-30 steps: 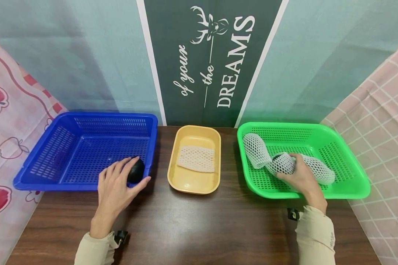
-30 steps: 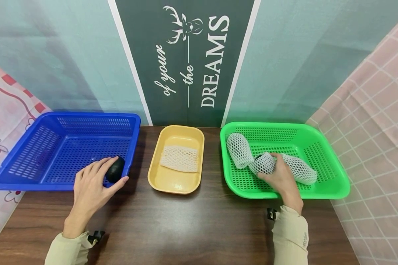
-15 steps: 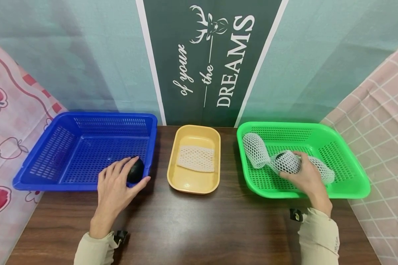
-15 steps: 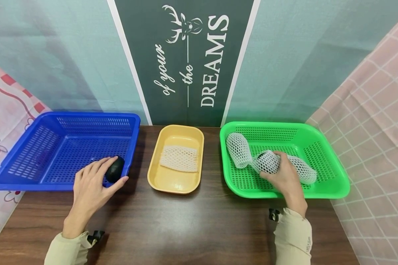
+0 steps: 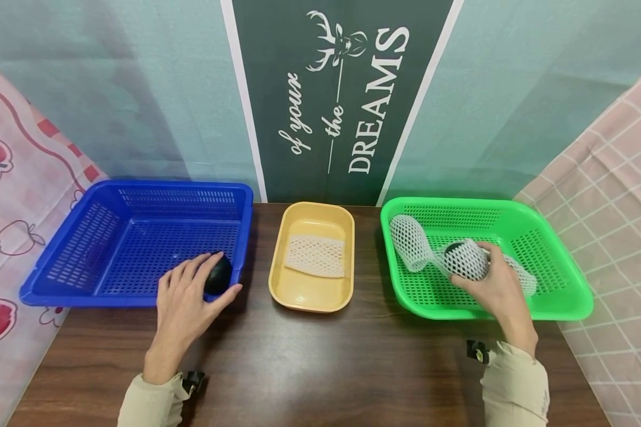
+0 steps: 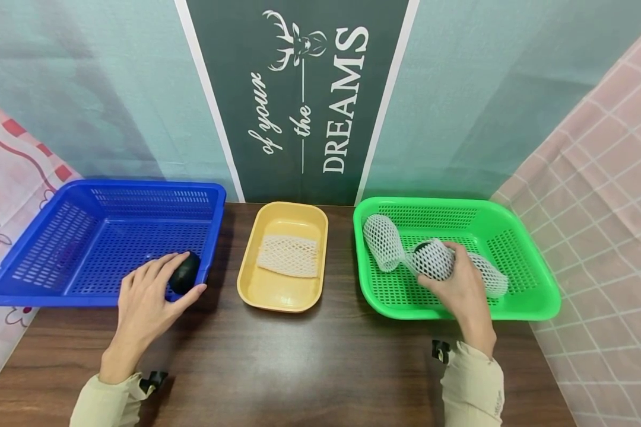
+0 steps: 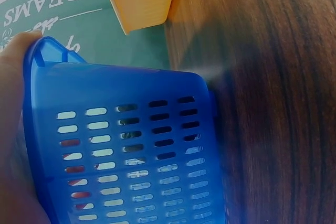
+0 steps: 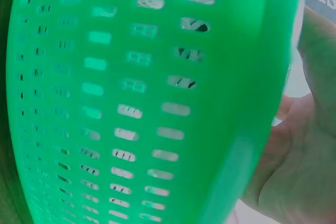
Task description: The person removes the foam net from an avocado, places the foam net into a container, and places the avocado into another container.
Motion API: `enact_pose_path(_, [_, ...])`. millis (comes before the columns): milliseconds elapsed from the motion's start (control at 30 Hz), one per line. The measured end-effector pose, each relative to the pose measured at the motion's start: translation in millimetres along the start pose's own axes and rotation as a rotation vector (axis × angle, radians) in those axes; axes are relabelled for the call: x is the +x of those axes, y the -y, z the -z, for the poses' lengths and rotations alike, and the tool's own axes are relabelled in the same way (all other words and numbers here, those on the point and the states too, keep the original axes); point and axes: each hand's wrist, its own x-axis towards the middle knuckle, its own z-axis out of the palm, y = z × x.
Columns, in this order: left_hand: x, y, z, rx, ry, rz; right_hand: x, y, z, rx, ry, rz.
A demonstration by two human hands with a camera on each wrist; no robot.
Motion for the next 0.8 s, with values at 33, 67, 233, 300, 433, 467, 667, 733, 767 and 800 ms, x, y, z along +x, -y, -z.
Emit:
enact_pose_path(33, [0.0, 0.0, 0.1, 0.001, 0.001, 0.001, -0.7, 1, 0, -0.001, -0.005, 0.004])
enact_pose_path(67, [0.0, -0.1, 0.2, 0.000, 0.000, 0.002, -1.5, 2, 0, -0.001, -0.009, 0.006])
enact_pose_path(233, [0.1, -0.2, 0.1, -0.002, -0.011, -0.005, -5.4, 7, 3, -0.006, -0.032, 0.022])
enact_pose_path(300, [0.1, -0.2, 0.1, -0.002, -0.014, -0.007, -7.5, 8, 5, -0.007, -0.037, 0.027])
enact_pose_path(433, [0.2, 0.2, 0.2, -0.002, -0.014, -0.009, -11.6, 12, 8, 0.000, -0.043, 0.045])
enact_pose_path(467, [0.2, 0.3, 0.3, -0.001, -0.014, -0.009, -12.5, 13, 8, 0.003, -0.043, 0.050])
enact_pose_path(667, [0.0, 0.6, 0.1, -0.003, -0.016, -0.007, -15.9, 18, 9, 0.020, -0.045, 0.083])
enact_pose_path(733, [-0.1, 0.7, -0.1, -0.002, -0.011, -0.006, -16.3, 20, 8, 0.030, -0.042, 0.092])
enact_pose_path(767, [-0.2, 0.7, -0.2, -0.002, -0.009, -0.006, -16.5, 20, 7, 0.031, -0.043, 0.095])
enact_pose_path(800, [-0.2, 0.7, -0.3, -0.003, -0.006, -0.006, -16.6, 20, 6, 0.036, -0.044, 0.101])
